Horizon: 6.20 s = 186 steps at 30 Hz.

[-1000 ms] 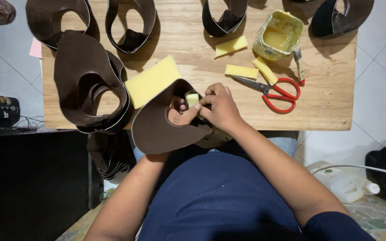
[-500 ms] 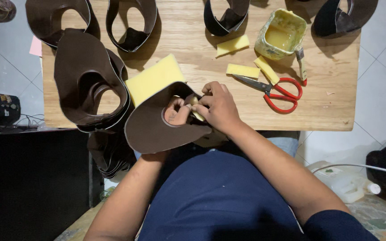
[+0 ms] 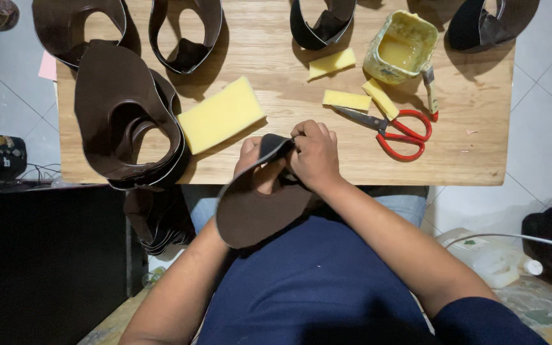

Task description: The person sits at a workbench assembling shoe uppers, pressing yellow foam padding pieces into the inside of brown fabric uppers and folding the edges over the foam. They work on one upper at a time, briefly trim a piece with scissors, and set finished uppers on the table with others.

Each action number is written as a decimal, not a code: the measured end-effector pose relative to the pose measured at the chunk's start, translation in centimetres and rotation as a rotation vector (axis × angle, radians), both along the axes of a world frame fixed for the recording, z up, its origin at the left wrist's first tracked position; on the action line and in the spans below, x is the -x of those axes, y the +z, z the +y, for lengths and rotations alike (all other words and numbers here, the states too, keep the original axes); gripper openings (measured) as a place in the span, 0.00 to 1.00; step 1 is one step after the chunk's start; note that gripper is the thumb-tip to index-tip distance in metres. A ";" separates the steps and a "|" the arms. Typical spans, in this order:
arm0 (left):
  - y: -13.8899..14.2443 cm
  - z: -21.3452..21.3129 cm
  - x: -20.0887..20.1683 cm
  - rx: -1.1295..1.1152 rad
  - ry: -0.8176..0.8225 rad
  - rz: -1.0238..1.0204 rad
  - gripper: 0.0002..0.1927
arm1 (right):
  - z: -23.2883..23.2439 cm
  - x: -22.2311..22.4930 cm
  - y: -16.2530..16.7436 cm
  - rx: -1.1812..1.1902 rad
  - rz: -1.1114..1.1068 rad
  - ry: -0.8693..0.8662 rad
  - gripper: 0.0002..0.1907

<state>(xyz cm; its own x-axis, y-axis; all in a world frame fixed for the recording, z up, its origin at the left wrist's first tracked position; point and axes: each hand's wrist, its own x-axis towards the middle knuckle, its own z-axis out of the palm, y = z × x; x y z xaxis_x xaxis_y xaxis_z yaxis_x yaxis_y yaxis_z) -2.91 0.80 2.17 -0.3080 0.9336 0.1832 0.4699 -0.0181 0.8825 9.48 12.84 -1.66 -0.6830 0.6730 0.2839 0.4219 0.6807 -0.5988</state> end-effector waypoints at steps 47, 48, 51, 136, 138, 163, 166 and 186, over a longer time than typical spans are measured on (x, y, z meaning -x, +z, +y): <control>-3.5 -0.4 -0.9 0.165 -0.004 -1.112 0.08 | 2.6 -2.4 0.7 0.564 0.072 0.090 0.08; -3.3 -0.5 -0.9 0.192 -0.003 -1.171 0.08 | 2.7 -2.5 0.4 0.593 0.039 0.053 0.09; -3.1 -0.5 -0.8 0.192 0.003 -1.278 0.09 | 2.1 -2.3 0.0 0.574 -0.042 -0.014 0.09; -2.0 0.2 0.5 0.044 -0.091 0.774 0.30 | 0.3 -2.8 2.1 0.480 -0.193 0.030 0.12; -1.8 0.1 1.0 -0.036 -0.042 0.767 0.26 | 0.3 -2.6 2.7 0.294 -0.114 0.045 0.14; -6.5 1.4 1.6 0.186 0.139 -0.550 0.22 | 2.5 -0.2 2.1 0.066 0.043 0.269 0.09; -5.9 0.8 1.5 0.027 0.051 -0.484 0.22 | 2.0 0.3 1.8 0.049 0.023 0.174 0.08; -5.9 0.8 -1.1 0.001 -0.010 -0.602 0.22 | 1.4 1.4 0.4 0.172 -0.092 0.005 0.25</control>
